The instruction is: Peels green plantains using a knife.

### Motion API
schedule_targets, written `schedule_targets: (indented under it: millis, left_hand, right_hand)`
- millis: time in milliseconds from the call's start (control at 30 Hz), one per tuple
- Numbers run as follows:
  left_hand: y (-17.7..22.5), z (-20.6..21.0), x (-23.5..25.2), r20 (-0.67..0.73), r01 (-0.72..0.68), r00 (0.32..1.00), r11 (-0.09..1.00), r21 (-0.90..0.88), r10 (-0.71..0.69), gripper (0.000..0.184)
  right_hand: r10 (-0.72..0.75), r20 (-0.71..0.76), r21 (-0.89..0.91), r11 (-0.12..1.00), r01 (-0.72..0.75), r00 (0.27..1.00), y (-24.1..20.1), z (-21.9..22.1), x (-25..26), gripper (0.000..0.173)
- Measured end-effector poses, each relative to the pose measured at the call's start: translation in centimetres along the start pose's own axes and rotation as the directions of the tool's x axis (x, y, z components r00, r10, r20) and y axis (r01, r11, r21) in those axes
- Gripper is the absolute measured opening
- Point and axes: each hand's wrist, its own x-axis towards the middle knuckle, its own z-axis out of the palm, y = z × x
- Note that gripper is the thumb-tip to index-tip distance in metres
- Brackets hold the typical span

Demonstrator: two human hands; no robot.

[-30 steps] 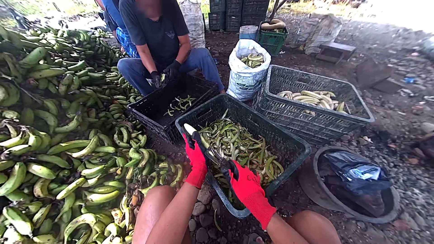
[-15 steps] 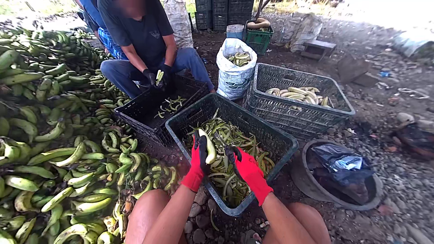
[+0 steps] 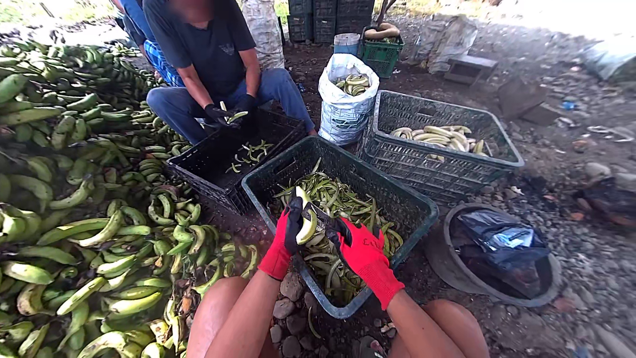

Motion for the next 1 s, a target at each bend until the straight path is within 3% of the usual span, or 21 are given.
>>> schedule_targets:
  millis: [67,167,233,333,400,433,500,567,633,667,733,800,867,933,967,1000]
  left_hand:
    - [-0.1,0.2,0.2,0.066,0.07,0.995,0.997,-0.012,-0.069,0.039]
    - [-0.1,0.7,0.0,0.032,0.069,0.997,0.983,0.17,-0.075,0.043]
    - [-0.5,0.0,-0.1,0.186,-0.001,0.982,0.972,0.235,-0.044,0.044]
    - [0.6,-0.2,-0.9,0.42,-0.013,0.9,0.957,0.29,-0.115,0.054]
    - [1.1,0.0,-1.3,0.58,-0.051,0.795,0.934,0.353,-0.176,0.078]
    - [0.8,0.2,-1.3,0.593,-0.048,0.785,0.937,0.346,-0.179,0.084]
    - [-0.1,0.5,-1.1,0.448,0.009,0.884,0.964,0.266,-0.132,0.076]
    - [-0.9,0.7,-0.5,0.158,0.036,0.985,0.981,0.189,-0.067,0.055]
    - [-0.7,1.0,-0.2,-0.168,0.056,0.986,0.957,0.285,-0.008,0.048]
    - [-0.4,1.0,-0.2,-0.262,0.072,0.965,0.921,0.384,0.034,0.046]
    - [0.8,0.7,-0.5,-0.334,0.168,0.941,0.79,0.589,0.049,0.041]
    - [1.2,0.1,-0.6,-0.371,0.216,0.929,0.794,0.568,0.013,0.035]
    - [1.4,-0.1,-0.7,-0.34,0.193,0.94,0.775,0.601,0.029,0.033]
    - [1.4,0.2,-1.0,-0.246,0.108,0.965,0.718,0.688,0.091,0.04]
    - [1.0,0.7,-1.0,-0.24,0.061,0.965,0.8,0.597,0.106,0.037]
    - [0.5,1.4,-0.9,-0.261,0.019,0.961,0.925,0.379,0.088,0.031]
  right_hand:
    - [0.019,-0.009,-0.07,0.997,-0.019,1.0,0.3,-0.3,0.0,0.056]
    - [0.032,-0.012,-0.087,0.996,-0.033,0.999,0.7,-0.2,0.5,0.056]
    - [0.046,-0.033,-0.061,0.997,-0.047,0.998,1.0,-0.5,1.2,0.055]
    - [0.081,-0.055,0.025,0.997,-0.08,0.995,1.8,-1.7,2.3,0.051]
    - [0.103,-0.035,0.142,0.985,-0.097,0.994,2.7,-2.5,3.4,0.051]
    - [0.086,-0.016,0.219,0.972,-0.081,0.996,3.4,-2.6,4.0,0.052]
    - [0.028,-0.002,0.345,0.938,-0.026,1.0,4.1,-2.2,4.4,0.054]
    - [-0.002,0.002,0.314,0.949,0.001,1.0,3.1,-1.0,3.5,0.052]
    - [-0.027,0.006,0.192,0.981,0.025,1.0,1.4,0.9,1.9,0.053]
    - [-0.043,0.001,0.133,0.99,0.043,0.999,0.5,1.7,0.8,0.056]
    - [-0.086,-0.036,0.031,0.996,0.087,0.996,-1.0,2.7,-1.2,0.058]
    - [-0.136,-0.107,-0.071,0.989,0.129,0.985,-1.7,2.8,-2.6,0.061]
    - [-0.144,-0.172,-0.12,0.985,0.124,0.975,-1.7,2.7,-2.7,0.06]
    - [-0.082,-0.117,-0.103,0.992,0.07,0.99,-1.9,1.6,-1.9,0.057]
    - [-0.045,-0.065,-0.089,0.995,0.039,0.997,-1.8,0.8,-1.2,0.055]
    - [-0.028,-0.028,-0.08,0.996,0.026,0.999,-1.5,0.2,-0.7,0.054]
